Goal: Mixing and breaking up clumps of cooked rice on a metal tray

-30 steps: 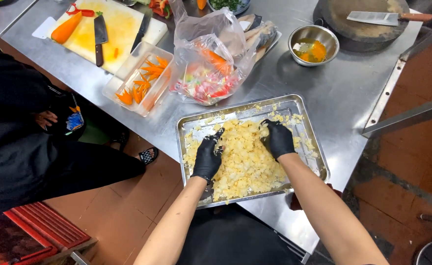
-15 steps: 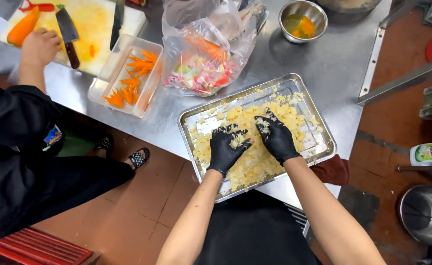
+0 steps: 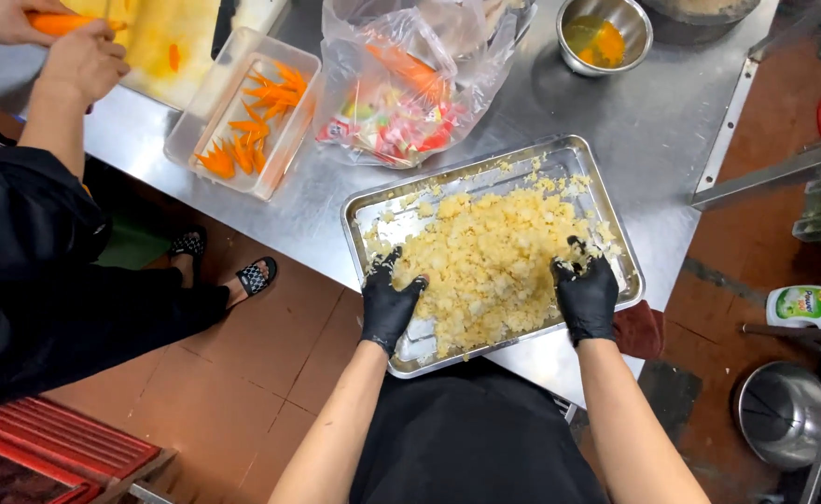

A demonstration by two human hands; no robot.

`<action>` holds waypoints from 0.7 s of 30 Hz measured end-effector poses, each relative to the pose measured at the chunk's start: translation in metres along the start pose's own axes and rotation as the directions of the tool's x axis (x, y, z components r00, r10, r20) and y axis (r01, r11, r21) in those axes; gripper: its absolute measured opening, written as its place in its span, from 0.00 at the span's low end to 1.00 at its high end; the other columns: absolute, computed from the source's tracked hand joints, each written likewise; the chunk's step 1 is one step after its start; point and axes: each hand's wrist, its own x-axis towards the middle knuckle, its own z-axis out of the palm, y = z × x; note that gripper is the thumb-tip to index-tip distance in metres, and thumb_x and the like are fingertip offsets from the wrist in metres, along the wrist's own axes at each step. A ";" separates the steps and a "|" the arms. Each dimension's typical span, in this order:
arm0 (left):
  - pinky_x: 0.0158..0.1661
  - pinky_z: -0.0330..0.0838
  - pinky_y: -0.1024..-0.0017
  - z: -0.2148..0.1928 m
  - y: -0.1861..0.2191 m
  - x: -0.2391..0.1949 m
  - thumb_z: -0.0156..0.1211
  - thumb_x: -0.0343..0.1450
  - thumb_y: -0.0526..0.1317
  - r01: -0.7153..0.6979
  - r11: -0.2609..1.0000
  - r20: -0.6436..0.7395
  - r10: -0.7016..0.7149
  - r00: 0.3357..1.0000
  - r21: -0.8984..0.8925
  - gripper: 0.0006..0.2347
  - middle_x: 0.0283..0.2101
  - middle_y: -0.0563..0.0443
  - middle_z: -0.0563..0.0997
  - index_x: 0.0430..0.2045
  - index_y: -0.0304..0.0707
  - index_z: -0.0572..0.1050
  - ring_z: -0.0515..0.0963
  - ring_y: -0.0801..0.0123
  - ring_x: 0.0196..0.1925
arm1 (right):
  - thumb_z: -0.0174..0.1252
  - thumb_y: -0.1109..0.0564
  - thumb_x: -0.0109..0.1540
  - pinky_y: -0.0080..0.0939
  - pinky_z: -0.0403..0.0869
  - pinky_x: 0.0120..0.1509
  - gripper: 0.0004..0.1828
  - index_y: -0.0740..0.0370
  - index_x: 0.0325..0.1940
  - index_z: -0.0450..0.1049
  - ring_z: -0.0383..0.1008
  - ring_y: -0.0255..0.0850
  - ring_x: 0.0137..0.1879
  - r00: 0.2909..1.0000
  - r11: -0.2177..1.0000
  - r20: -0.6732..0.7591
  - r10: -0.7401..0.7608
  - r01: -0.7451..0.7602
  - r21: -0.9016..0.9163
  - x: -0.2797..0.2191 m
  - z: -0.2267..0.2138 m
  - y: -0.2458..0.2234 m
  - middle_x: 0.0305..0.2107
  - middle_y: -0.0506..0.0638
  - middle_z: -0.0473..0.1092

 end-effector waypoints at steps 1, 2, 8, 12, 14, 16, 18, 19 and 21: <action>0.65 0.64 0.51 0.002 -0.001 -0.001 0.72 0.63 0.54 0.001 1.000 0.008 -0.002 1.000 0.005 0.31 0.55 0.33 0.80 0.57 0.36 0.74 0.75 0.42 0.63 | 0.68 0.57 0.58 0.63 0.76 0.57 0.16 0.62 0.49 0.78 0.78 0.63 0.50 1.000 1.000 -0.001 0.009 -0.009 -0.002 -0.006 0.000 0.011 0.36 0.60 0.78; 0.65 0.64 0.52 0.004 -0.001 0.000 0.73 0.63 0.51 0.069 0.994 0.006 -0.069 0.998 -0.089 0.31 0.57 0.34 0.79 0.59 0.36 0.73 0.74 0.44 0.64 | 0.69 0.50 0.59 0.56 0.76 0.50 0.19 0.59 0.51 0.77 0.79 0.56 0.45 0.962 0.953 0.094 0.256 -0.268 0.141 -0.008 0.003 0.020 0.37 0.57 0.78; 0.67 0.63 0.57 0.010 -0.007 0.022 0.72 0.62 0.53 0.246 0.939 0.032 -0.245 0.969 -0.240 0.34 0.60 0.37 0.77 0.63 0.40 0.70 0.71 0.49 0.67 | 0.71 0.44 0.59 0.65 0.75 0.52 0.35 0.68 0.60 0.69 0.79 0.64 0.48 0.618 0.384 0.431 0.657 -0.767 0.515 -0.048 0.017 0.023 0.44 0.66 0.75; 0.69 0.60 0.56 0.006 -0.011 0.032 0.72 0.62 0.54 0.283 0.911 0.086 -0.269 0.959 -0.301 0.35 0.63 0.35 0.75 0.64 0.40 0.69 0.68 0.48 0.70 | 0.71 0.49 0.58 0.70 0.74 0.56 0.23 0.65 0.50 0.76 0.79 0.67 0.47 0.493 -0.070 0.681 0.542 -0.781 0.621 -0.064 0.039 0.032 0.43 0.65 0.77; 0.69 0.61 0.56 0.004 0.001 0.030 0.73 0.61 0.55 0.305 0.892 0.135 -0.275 0.952 -0.334 0.36 0.64 0.34 0.73 0.64 0.41 0.70 0.68 0.48 0.70 | 0.71 0.42 0.57 0.67 0.76 0.55 0.28 0.63 0.52 0.78 0.79 0.65 0.48 0.487 -0.045 0.716 0.501 -0.811 0.583 -0.060 0.048 0.020 0.45 0.63 0.77; 0.69 0.61 0.56 0.009 0.003 0.031 0.74 0.60 0.56 0.323 0.872 0.182 -0.273 0.945 -0.369 0.37 0.65 0.34 0.72 0.64 0.43 0.70 0.67 0.49 0.71 | 0.71 0.35 0.55 0.65 0.78 0.54 0.33 0.62 0.53 0.79 0.80 0.63 0.49 0.484 -0.014 0.747 0.456 -0.835 0.549 -0.058 0.058 0.017 0.46 0.61 0.77; 0.66 0.63 0.52 0.019 -0.001 0.039 0.75 0.61 0.53 0.322 0.813 0.249 -0.224 0.942 -0.485 0.40 0.66 0.28 0.69 0.67 0.35 0.65 0.66 0.42 0.71 | 0.71 0.41 0.56 0.70 0.77 0.53 0.28 0.66 0.47 0.80 0.79 0.68 0.46 0.467 -0.174 0.789 0.399 -0.806 0.565 -0.055 0.070 0.022 0.42 0.65 0.77; 0.66 0.63 0.52 0.021 0.000 0.042 0.75 0.61 0.53 0.310 0.816 0.248 -0.211 0.946 -0.488 0.40 0.66 0.28 0.69 0.67 0.35 0.65 0.66 0.42 0.71 | 0.71 0.41 0.56 0.70 0.77 0.53 0.28 0.66 0.47 0.80 0.79 0.68 0.46 0.478 -0.172 0.786 0.392 -0.801 0.573 -0.054 0.082 0.026 0.42 0.65 0.77; 0.66 0.63 0.49 0.027 -0.001 0.044 0.77 0.61 0.52 0.357 0.768 0.331 -0.199 0.922 -0.532 0.43 0.70 0.29 0.64 0.70 0.39 0.60 0.63 0.40 0.72 | 0.72 0.38 0.55 0.74 0.66 0.65 0.32 0.68 0.49 0.77 0.73 0.68 0.58 0.441 -0.250 0.821 0.363 -0.803 0.541 -0.054 0.103 0.037 0.49 0.65 0.74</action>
